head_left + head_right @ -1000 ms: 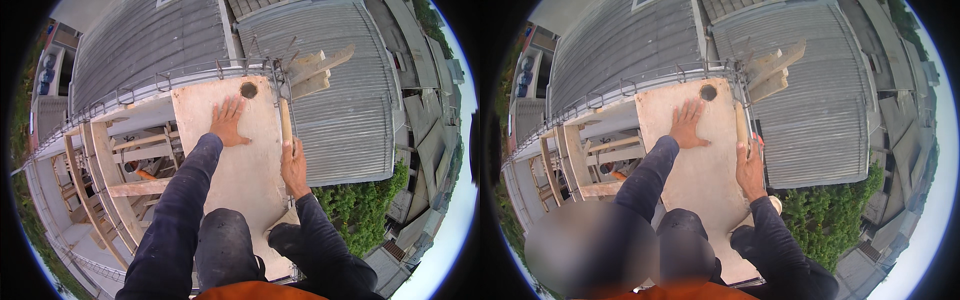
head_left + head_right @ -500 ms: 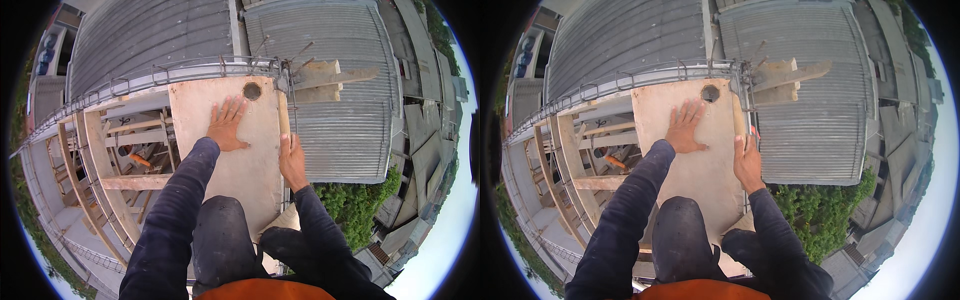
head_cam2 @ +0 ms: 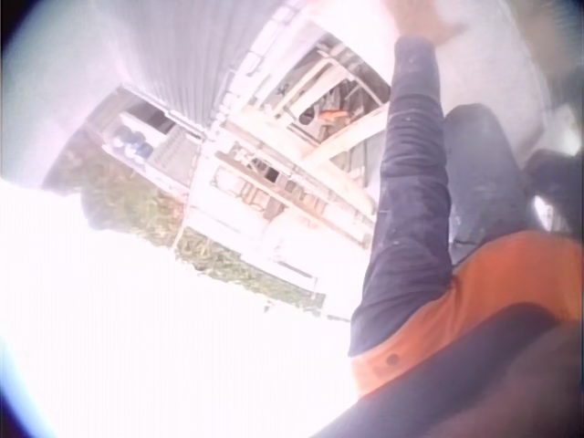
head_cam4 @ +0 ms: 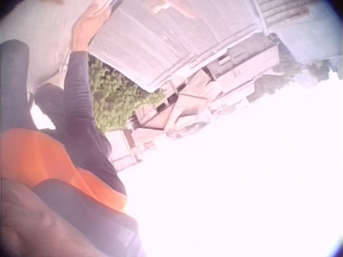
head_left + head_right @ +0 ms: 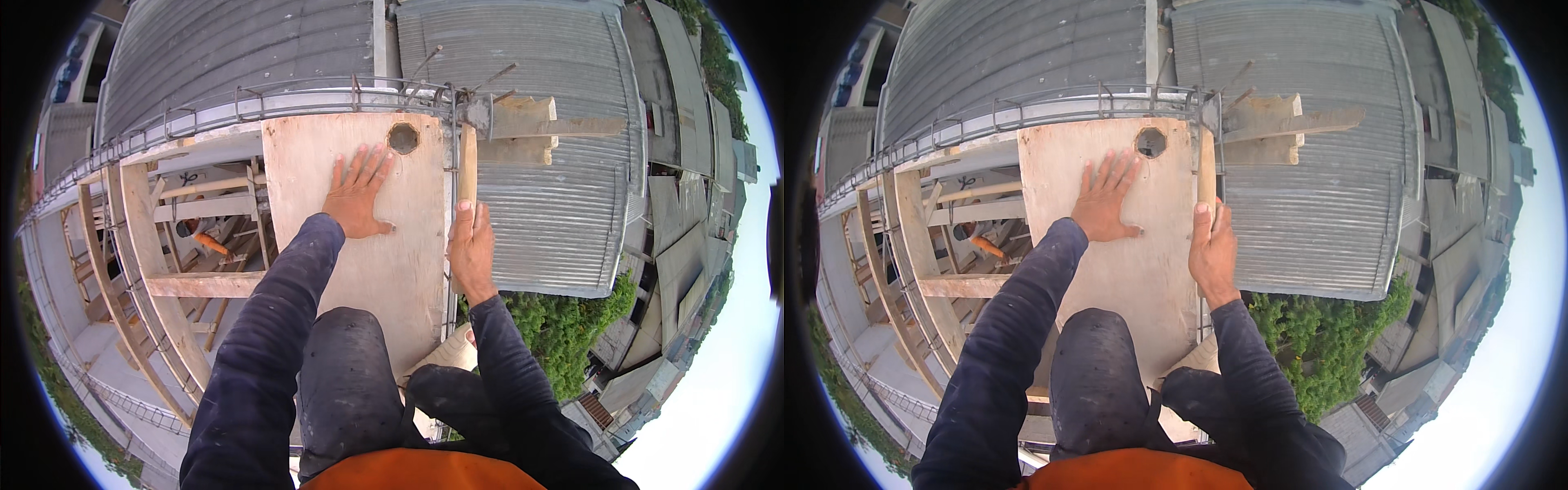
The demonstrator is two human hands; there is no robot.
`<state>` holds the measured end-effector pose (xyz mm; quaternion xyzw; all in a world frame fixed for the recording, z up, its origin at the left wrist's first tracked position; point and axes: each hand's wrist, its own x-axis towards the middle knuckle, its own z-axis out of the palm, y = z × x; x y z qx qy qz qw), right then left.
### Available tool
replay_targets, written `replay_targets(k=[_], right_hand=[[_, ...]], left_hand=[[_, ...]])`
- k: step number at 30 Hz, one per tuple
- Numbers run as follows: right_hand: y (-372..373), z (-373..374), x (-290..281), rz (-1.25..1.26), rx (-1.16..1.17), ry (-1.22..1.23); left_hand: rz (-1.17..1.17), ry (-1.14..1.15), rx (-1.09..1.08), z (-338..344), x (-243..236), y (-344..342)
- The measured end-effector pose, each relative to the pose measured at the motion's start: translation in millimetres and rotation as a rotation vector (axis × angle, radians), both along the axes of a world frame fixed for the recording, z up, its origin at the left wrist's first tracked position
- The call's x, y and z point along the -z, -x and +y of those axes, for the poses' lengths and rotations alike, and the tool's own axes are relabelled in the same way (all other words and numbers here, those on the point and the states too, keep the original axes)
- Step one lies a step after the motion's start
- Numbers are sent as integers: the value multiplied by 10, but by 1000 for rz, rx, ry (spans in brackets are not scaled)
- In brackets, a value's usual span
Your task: The person positions a piece of plywood on a wooden support structure and hammers it into place using a hammer.
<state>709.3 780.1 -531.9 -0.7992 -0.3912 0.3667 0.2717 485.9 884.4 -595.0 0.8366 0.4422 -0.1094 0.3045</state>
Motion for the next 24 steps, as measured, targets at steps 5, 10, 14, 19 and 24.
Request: replay_targets(k=[5, 10, 14, 19, 24], right_hand=[[42, -106, 117, -140, -68, 163], [157, -82, 115, -54, -47, 37], [151, -120, 126, -83, -53, 115], [120, -2, 255, 32, 40, 139], [168, -138, 401, 118, 104, 195]], left_hand=[[-27, 7, 0, 33, -43, -32], [-11, 3, -9, -2, -7, 24], [-18, -19, -10, -45, 26, 19], [-34, -25, -7, 11, 16, -29], [-14, 20, -19, 8, -32, -10]])
